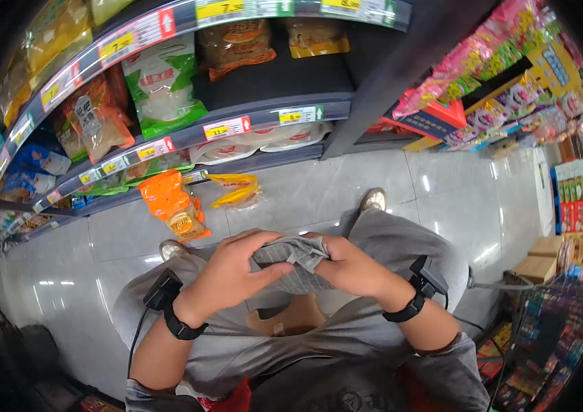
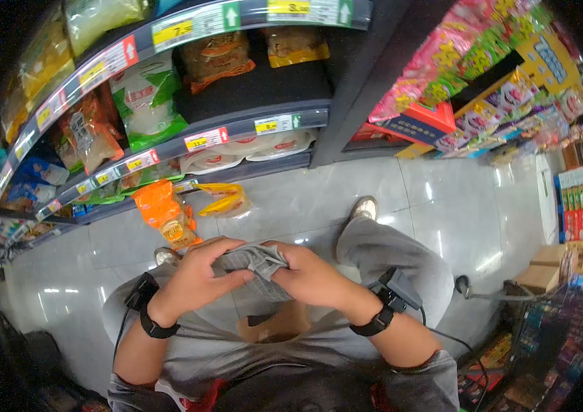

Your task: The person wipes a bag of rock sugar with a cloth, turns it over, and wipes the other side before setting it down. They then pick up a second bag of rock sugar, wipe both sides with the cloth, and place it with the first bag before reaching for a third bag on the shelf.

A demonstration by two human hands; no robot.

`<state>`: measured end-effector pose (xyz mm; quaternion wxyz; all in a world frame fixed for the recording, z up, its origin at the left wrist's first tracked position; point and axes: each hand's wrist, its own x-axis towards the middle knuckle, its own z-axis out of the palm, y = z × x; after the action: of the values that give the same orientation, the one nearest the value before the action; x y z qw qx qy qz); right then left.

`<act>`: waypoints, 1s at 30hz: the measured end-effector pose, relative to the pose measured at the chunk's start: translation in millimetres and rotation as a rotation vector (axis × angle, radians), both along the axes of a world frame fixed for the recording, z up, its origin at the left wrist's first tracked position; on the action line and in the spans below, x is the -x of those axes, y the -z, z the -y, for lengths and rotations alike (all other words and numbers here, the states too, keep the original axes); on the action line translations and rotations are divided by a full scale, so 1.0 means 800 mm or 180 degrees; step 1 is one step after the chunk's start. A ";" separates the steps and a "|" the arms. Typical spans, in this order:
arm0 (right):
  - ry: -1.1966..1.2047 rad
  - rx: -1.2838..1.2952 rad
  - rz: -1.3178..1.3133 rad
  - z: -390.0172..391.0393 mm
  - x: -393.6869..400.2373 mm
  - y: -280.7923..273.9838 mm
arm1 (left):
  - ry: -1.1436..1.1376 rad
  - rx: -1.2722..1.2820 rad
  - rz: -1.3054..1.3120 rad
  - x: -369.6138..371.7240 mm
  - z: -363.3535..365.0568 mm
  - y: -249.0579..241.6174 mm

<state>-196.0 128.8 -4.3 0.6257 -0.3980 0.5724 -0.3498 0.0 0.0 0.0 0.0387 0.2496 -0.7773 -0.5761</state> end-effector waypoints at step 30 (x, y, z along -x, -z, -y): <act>-0.0898 0.1825 -0.2712 -0.056 -0.074 0.043 | -0.2412 0.0733 -0.0334 0.205 0.369 0.069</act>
<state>-136.5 173.6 -38.8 0.2449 -0.7330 0.5981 -0.2120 -163.7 -295.4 -55.6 0.3158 0.4829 -0.6867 -0.4422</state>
